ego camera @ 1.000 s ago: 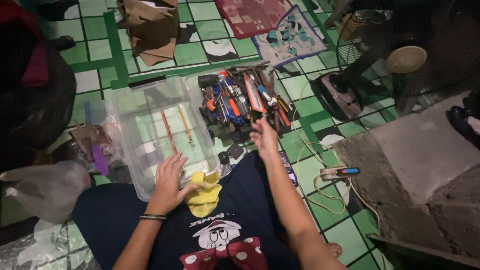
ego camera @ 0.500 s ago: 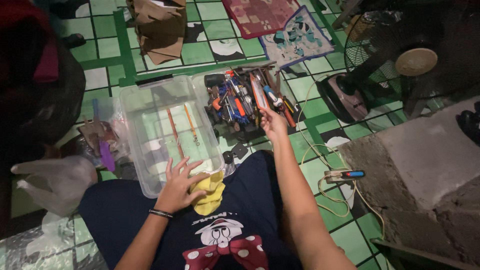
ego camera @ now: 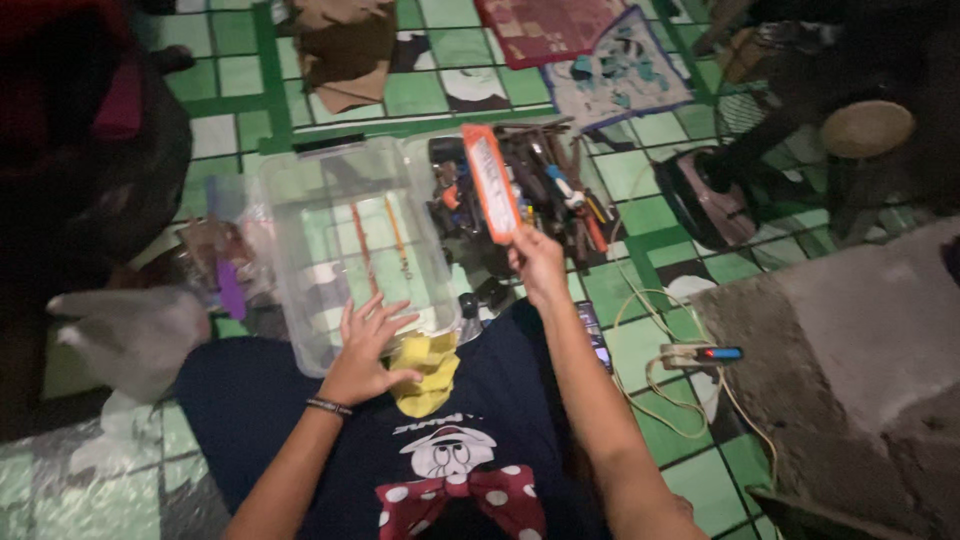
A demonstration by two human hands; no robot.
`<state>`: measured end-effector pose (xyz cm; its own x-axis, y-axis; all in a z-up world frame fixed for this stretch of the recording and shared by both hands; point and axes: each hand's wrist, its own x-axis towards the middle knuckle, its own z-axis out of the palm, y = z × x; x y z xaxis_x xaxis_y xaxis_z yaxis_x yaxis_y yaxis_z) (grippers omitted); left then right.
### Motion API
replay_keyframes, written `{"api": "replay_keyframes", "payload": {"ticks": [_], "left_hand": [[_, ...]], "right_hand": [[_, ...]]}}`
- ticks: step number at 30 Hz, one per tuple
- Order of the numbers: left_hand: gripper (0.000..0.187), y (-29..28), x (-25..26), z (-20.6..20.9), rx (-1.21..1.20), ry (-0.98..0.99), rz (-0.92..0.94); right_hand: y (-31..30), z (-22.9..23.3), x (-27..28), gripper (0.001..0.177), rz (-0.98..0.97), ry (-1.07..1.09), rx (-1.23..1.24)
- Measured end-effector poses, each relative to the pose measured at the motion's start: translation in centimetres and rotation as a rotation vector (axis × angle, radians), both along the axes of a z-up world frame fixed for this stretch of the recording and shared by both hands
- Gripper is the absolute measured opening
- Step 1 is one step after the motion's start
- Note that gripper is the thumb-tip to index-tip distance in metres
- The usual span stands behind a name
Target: The person sits on a tiled floor and sorts tools and small parts from a clear plastic bin into a black toolbox. They handle pliers, screwdrivers, and small hardware, placing items into the toolbox and occasionally using a plastic bag to group small pieces.
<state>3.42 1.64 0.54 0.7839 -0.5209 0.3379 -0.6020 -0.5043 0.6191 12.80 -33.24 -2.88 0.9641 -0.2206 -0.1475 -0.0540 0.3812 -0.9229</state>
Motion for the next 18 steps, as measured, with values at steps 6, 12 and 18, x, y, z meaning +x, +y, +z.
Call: {"api": "replay_keyframes", "payload": {"ticks": [6, 12, 18], "left_hand": [[0.07, -0.1, 1.2, -2.6, -0.281, 0.053, 0.28], [0.06, -1.1, 4.6, -7.1, -0.877, 0.632, 0.318], [0.058, 0.6, 7.3, -12.7, -0.947, 0.731, 0.385]], "right_hand": [[8.4, -1.7, -3.5, 0.017, 0.188, 0.032, -0.184], [15.8, -3.7, -5.7, 0.019, 0.304, -0.006, -0.308], [16.0, -0.7, -7.1, 0.024, 0.162, -0.152, -0.758]]}}
